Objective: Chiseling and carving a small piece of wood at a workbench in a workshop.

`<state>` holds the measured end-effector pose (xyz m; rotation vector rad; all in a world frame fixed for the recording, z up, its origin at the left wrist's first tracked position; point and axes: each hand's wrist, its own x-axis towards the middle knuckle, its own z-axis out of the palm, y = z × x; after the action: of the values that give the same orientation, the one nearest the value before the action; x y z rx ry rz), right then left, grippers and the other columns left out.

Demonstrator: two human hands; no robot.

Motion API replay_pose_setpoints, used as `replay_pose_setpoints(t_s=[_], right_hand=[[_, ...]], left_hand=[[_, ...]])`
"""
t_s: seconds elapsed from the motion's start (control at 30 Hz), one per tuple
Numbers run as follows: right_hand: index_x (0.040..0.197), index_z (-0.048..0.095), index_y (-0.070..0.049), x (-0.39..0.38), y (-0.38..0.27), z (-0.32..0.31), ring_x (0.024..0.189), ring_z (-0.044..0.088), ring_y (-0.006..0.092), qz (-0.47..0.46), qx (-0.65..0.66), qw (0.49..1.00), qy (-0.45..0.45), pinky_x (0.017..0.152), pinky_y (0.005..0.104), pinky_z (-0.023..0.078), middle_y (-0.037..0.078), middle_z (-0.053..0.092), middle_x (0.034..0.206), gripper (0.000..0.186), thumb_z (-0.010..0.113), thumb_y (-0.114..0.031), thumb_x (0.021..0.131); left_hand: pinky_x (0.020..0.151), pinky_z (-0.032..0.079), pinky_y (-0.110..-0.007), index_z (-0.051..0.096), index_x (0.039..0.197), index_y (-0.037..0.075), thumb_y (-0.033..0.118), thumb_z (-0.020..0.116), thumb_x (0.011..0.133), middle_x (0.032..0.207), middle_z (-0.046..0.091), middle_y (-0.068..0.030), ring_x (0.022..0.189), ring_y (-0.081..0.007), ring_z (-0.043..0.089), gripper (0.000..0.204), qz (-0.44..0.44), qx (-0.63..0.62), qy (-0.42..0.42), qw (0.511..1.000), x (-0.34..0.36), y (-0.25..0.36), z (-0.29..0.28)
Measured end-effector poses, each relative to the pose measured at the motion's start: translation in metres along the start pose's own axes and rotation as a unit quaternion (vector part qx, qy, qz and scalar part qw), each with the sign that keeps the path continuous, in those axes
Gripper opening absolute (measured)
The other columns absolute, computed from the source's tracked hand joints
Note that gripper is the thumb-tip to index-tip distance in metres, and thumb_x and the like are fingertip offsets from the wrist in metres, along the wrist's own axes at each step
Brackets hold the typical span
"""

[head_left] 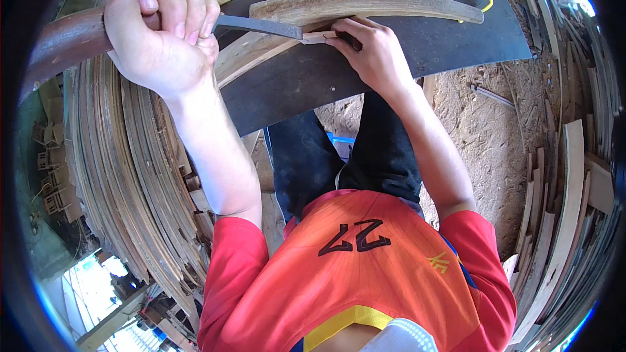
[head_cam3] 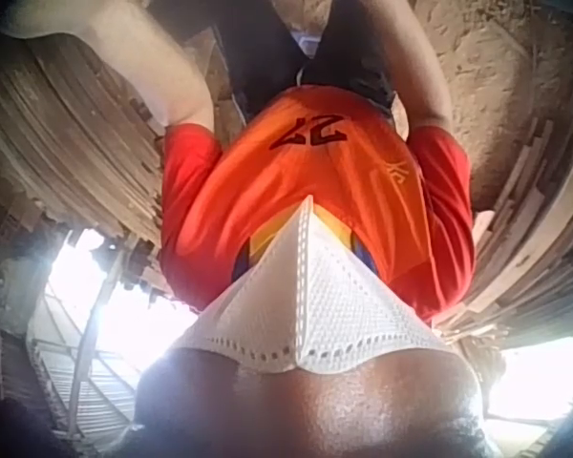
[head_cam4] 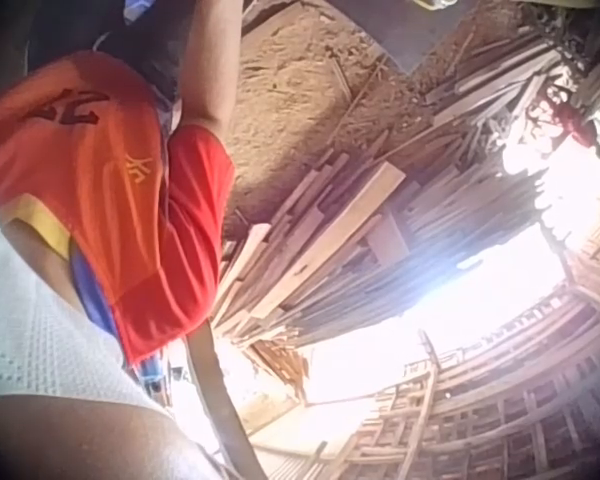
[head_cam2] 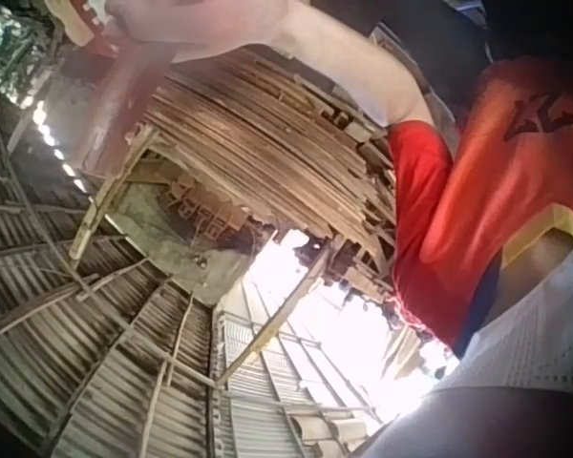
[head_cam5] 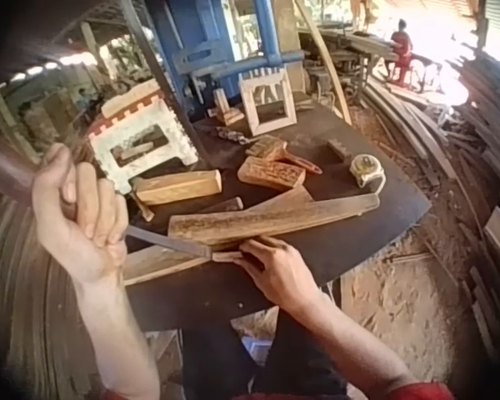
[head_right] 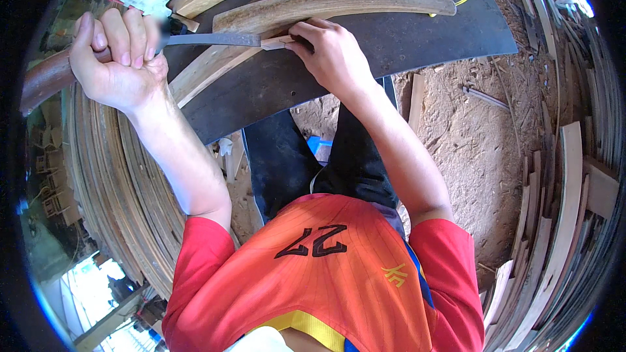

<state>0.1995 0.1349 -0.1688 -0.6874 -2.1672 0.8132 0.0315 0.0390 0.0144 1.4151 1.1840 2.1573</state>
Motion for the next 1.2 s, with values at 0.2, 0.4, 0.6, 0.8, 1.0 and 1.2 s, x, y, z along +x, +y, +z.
replay_pose_setpoints(t_s=[0.2, 0.4, 0.6, 0.8, 1.0, 1.2], right_hand=[[0.108, 0.074, -0.004, -0.0007, 0.0006, 0.0008, 0.097, 0.072, 0.0363, 0.002, 0.001, 1.0, 0.0, 0.086, 0.043, 0.059, 0.017, 0.073, 0.106, 0.022, 0.074, -0.02, 0.092], [0.108, 0.074, -0.004, 0.0001, 0.0016, 0.0007, 0.097, 0.072, 0.0367, -0.011, 0.001, 1.0, 0.008, 0.086, 0.0431, 0.059, 0.017, 0.073, 0.105, 0.022, 0.074, -0.019, 0.092], [0.107, 0.074, -0.002, 0.0001, 0.0039, 0.0029, 0.082, 0.074, 0.033, -0.039, -0.007, 0.999, 0.026, 0.076, 0.0377, 0.059, 0.016, 0.073, 0.099, 0.024, 0.078, -0.018, 0.09], [0.105, 0.073, -0.002, 0.0021, 0.0013, 0.0019, 0.077, 0.071, 0.0326, -0.027, -0.001, 0.999, 0.024, 0.074, 0.0381, 0.058, 0.016, 0.071, 0.095, 0.023, 0.078, -0.017, 0.089], [0.105, 0.072, -0.001, 0.0046, 0.0006, -0.0003, 0.074, 0.069, 0.0335, -0.033, 0.01, 0.999, 0.026, 0.071, 0.0388, 0.056, 0.017, 0.07, 0.093, 0.023, 0.079, -0.016, 0.088], [0.101, 0.07, 0.0, 0.004, -0.0007, -0.0045, 0.075, 0.068, 0.035, -0.026, 0.023, 0.999, 0.022, 0.07, 0.0405, 0.055, 0.017, 0.067, 0.091, 0.023, 0.078, -0.016, 0.088]], left_hand=[[0.041, 0.023, -0.026, 0.037, 0.072, 0.017, 0.019, 0.042, 0.102, 0.048, 0.029, 0.0026, 0.038, -0.0099, 0.019, 0.031, 0.0, -0.003, -0.01, 1.0, -0.0005, -0.0002, 0.0011], [0.04, 0.023, -0.027, 0.037, 0.072, 0.017, 0.019, 0.043, 0.101, 0.048, 0.029, 0.0023, 0.038, -0.01, 0.02, 0.03, -0.003, -0.005, -0.018, 1.0, -0.0007, -0.0015, 0.0036], [0.04, 0.022, -0.027, 0.036, 0.072, 0.017, 0.02, 0.044, 0.101, 0.048, 0.028, 0.0023, 0.038, -0.0099, 0.019, 0.031, 0.004, 0.006, 0.0, 1.0, -0.0029, 0.0015, 0.0042], [0.039, 0.023, -0.026, 0.037, 0.073, 0.017, 0.021, 0.044, 0.102, 0.048, 0.028, 0.0028, 0.037, -0.0096, 0.019, 0.03, -0.006, 0.0, 0.007, 1.0, -0.0015, 0.0, 0.0016], [0.034, 0.022, -0.026, 0.041, 0.074, 0.015, 0.018, 0.045, 0.103, 0.045, 0.03, 0.0026, 0.033, -0.0091, 0.022, 0.03, 0.008, -0.043, -0.019, 0.999, 0.0024, 0.0001, 0.0028], [0.037, 0.022, -0.025, 0.036, 0.074, 0.017, 0.021, 0.044, 0.105, 0.048, 0.028, 0.0036, 0.037, -0.0087, 0.019, 0.032, -0.025, -0.042, -0.01, 0.999, 0.0006, 0.0016, 0.0071]])
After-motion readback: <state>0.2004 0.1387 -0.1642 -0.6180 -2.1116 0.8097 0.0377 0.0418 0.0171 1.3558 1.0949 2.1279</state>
